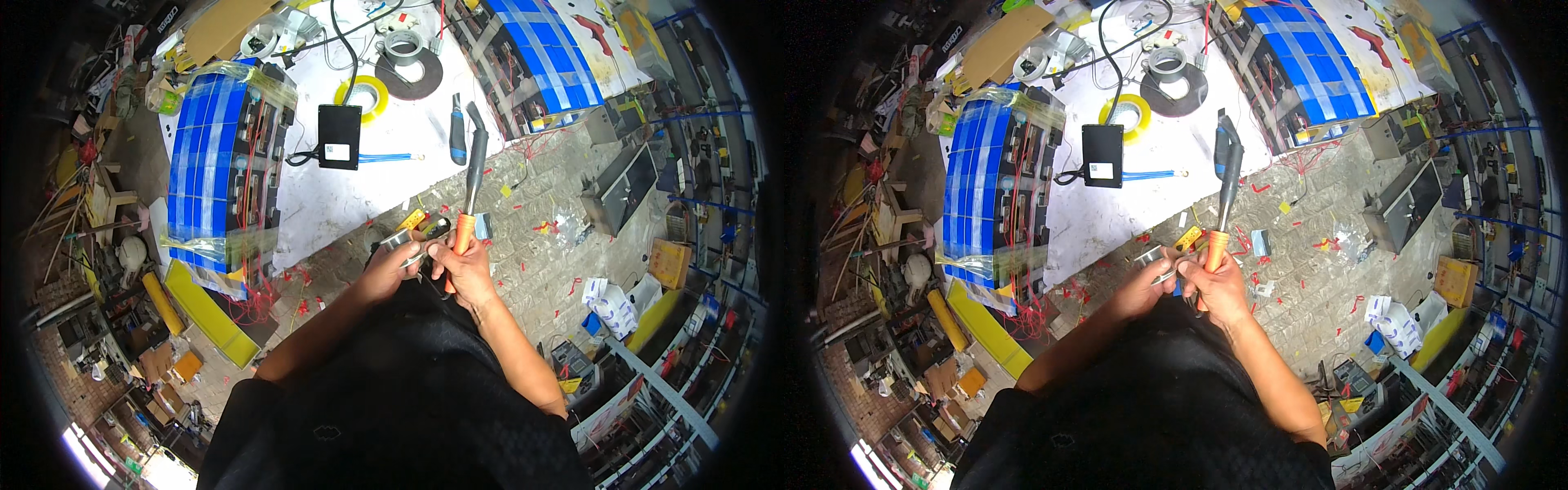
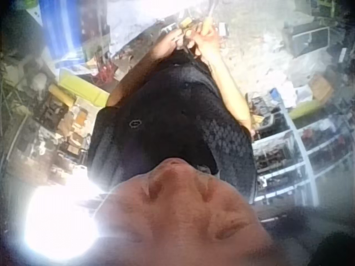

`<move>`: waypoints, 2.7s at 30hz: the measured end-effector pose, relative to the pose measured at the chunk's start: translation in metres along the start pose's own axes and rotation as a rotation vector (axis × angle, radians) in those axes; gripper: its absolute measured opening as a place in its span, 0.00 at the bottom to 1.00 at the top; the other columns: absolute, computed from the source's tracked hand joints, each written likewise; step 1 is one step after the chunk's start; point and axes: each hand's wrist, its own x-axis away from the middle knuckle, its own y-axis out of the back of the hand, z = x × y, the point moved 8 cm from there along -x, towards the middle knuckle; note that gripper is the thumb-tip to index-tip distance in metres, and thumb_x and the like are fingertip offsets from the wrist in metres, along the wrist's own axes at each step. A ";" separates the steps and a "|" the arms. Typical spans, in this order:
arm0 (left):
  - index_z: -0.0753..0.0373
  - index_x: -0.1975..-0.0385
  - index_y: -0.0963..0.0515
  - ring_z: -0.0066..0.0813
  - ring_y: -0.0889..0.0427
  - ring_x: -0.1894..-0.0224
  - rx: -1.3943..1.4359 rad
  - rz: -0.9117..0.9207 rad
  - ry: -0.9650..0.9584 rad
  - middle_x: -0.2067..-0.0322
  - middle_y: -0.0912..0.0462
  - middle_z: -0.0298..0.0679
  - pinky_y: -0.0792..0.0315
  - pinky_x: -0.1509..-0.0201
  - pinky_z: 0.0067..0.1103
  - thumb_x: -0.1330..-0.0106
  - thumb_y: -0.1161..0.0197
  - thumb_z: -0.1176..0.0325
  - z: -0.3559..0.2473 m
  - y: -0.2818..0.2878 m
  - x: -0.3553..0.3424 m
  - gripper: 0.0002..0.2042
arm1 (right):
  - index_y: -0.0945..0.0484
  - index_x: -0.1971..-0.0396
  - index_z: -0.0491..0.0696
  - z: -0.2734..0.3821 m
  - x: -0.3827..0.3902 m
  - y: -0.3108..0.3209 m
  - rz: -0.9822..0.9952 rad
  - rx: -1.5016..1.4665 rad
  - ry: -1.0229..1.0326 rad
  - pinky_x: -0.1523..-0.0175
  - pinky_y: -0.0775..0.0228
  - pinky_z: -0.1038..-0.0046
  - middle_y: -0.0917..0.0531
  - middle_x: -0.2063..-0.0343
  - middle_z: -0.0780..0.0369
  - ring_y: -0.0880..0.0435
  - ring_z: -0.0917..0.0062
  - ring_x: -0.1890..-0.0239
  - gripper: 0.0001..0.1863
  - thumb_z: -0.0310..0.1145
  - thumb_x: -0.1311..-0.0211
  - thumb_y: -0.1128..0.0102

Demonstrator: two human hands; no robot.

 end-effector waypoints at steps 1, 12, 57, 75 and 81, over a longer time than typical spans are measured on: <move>0.59 0.53 0.24 0.21 0.23 0.64 -0.052 -0.066 0.010 0.66 0.21 0.32 0.28 0.56 0.22 0.21 0.43 0.57 0.000 0.002 -0.001 0.12 | 0.31 0.64 0.50 -0.001 -0.002 0.003 -0.027 -0.007 0.006 0.75 0.25 0.79 0.14 0.69 0.59 0.19 0.80 0.79 0.16 0.20 0.37 0.29; 0.56 0.45 0.30 0.25 0.23 0.67 0.225 0.072 -0.032 0.56 0.25 0.38 0.30 0.62 0.22 0.26 0.37 0.69 0.000 0.020 0.012 0.14 | 0.32 0.65 0.52 0.000 -0.003 0.025 -0.165 -0.100 -0.019 0.83 0.33 0.79 0.21 0.77 0.66 0.27 0.84 0.87 0.18 0.20 0.39 0.28; 0.64 0.57 0.27 0.25 0.18 0.66 -0.346 -0.519 -0.279 0.63 0.15 0.40 0.25 0.64 0.22 0.39 0.27 0.73 -0.095 0.104 -0.077 0.15 | 0.20 0.69 0.41 -0.038 -0.049 0.124 -0.166 0.931 -0.068 0.70 0.38 0.73 0.30 0.81 0.71 0.35 0.85 0.75 0.27 0.54 0.25 0.39; 0.64 0.58 0.27 0.23 0.18 0.67 -0.368 -0.520 -0.280 0.65 0.16 0.39 0.26 0.65 0.21 0.38 0.27 0.75 -0.090 0.100 -0.088 0.15 | 0.20 0.67 0.40 -0.029 -0.050 0.122 -0.184 1.058 -0.085 0.66 0.32 0.67 0.26 0.81 0.65 0.30 0.79 0.74 0.32 0.60 0.26 0.41; 0.64 0.57 0.28 0.24 0.18 0.67 -0.370 -0.522 -0.278 0.65 0.16 0.39 0.26 0.66 0.22 0.38 0.27 0.75 -0.088 0.101 -0.088 0.15 | 0.19 0.67 0.39 -0.028 -0.051 0.121 -0.196 1.074 -0.102 0.67 0.31 0.67 0.25 0.81 0.64 0.29 0.78 0.75 0.32 0.60 0.26 0.41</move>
